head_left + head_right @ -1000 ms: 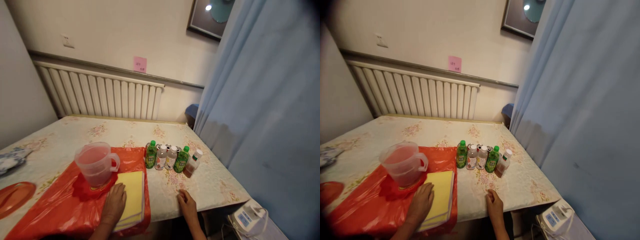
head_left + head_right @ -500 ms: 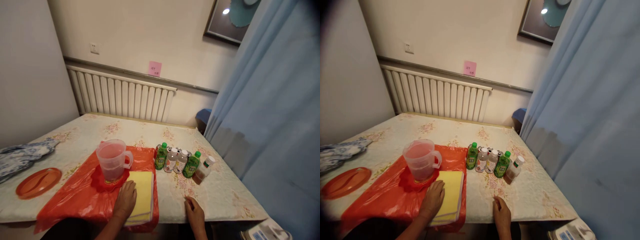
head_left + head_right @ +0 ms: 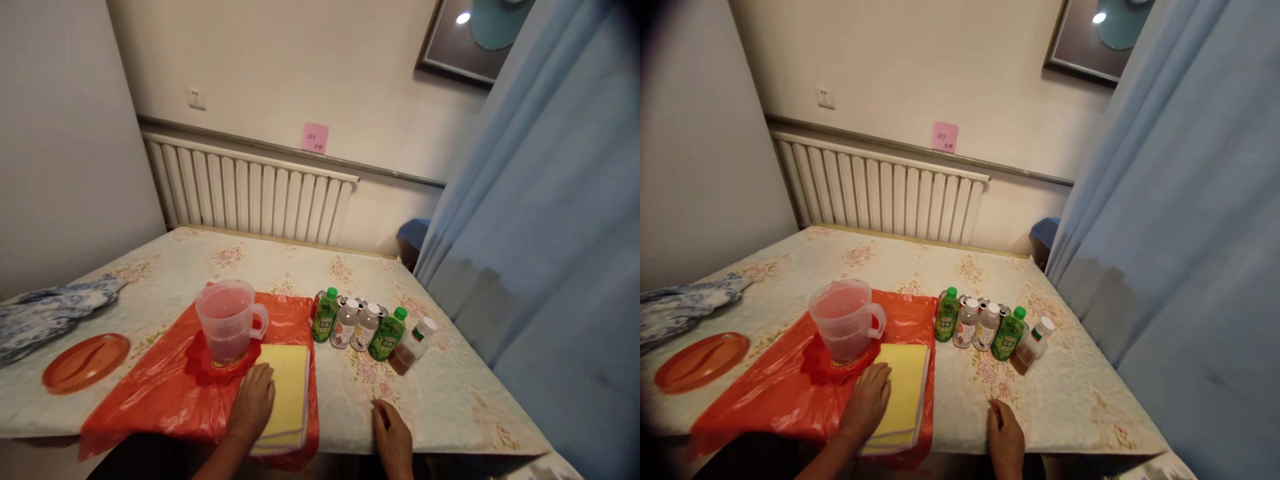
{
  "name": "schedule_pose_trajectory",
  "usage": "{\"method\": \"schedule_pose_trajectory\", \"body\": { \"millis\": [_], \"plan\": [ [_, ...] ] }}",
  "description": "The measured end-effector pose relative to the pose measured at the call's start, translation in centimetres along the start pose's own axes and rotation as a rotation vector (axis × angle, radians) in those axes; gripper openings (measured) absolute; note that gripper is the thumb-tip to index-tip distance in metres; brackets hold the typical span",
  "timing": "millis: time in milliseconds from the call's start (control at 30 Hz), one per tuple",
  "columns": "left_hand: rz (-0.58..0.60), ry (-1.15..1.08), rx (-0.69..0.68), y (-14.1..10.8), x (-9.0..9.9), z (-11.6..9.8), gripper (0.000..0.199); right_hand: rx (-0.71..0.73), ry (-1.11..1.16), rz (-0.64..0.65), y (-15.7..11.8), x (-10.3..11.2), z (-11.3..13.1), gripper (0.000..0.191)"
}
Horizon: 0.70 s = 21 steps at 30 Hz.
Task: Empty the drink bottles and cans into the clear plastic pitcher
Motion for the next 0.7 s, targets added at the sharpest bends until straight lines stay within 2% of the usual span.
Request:
{"method": "schedule_pose_trajectory", "body": {
  "millis": [267, 367, 467, 567, 633, 700],
  "plan": [
    [-0.001, -0.037, 0.000, 0.3, 0.1, 0.2, 0.025, -0.029, -0.025, 0.000, 0.2, -0.2, -0.2, 0.041],
    [0.009, -0.061, -0.001, 0.8, 0.2, 0.1, 0.022, -0.051, 0.041, 0.038, 0.5, -0.8, 0.9, 0.037],
    [-0.010, -0.072, 0.023, 1.3, 1.1, -0.3, 0.027, -0.009, 0.150, 0.089, 0.8, -1.9, 4.1, 0.034],
    [-0.021, -0.128, 0.070, 1.8, 2.9, -1.5, 0.044, 0.096, 0.200, 0.086, 1.1, -2.4, 9.3, 0.036],
    [-0.005, -0.190, 0.114, 2.1, 4.2, -2.6, 0.056, 0.187, 0.207, 0.058, 1.3, -2.5, 13.2, 0.049],
    [0.050, -0.213, 0.155, 2.5, 5.0, -3.5, 0.065, 0.270, 0.216, 0.082, 1.4, -3.0, 16.8, 0.061]
  ]
}}
Point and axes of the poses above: each hand's wrist, its own y-axis towards the middle knuckle, its own x-axis out of the back of the hand, z = x × y, the point moved 9 cm from there along y, towards the middle knuckle, and after that the axes turned 3 degrees about x, right-handed, at the moved point
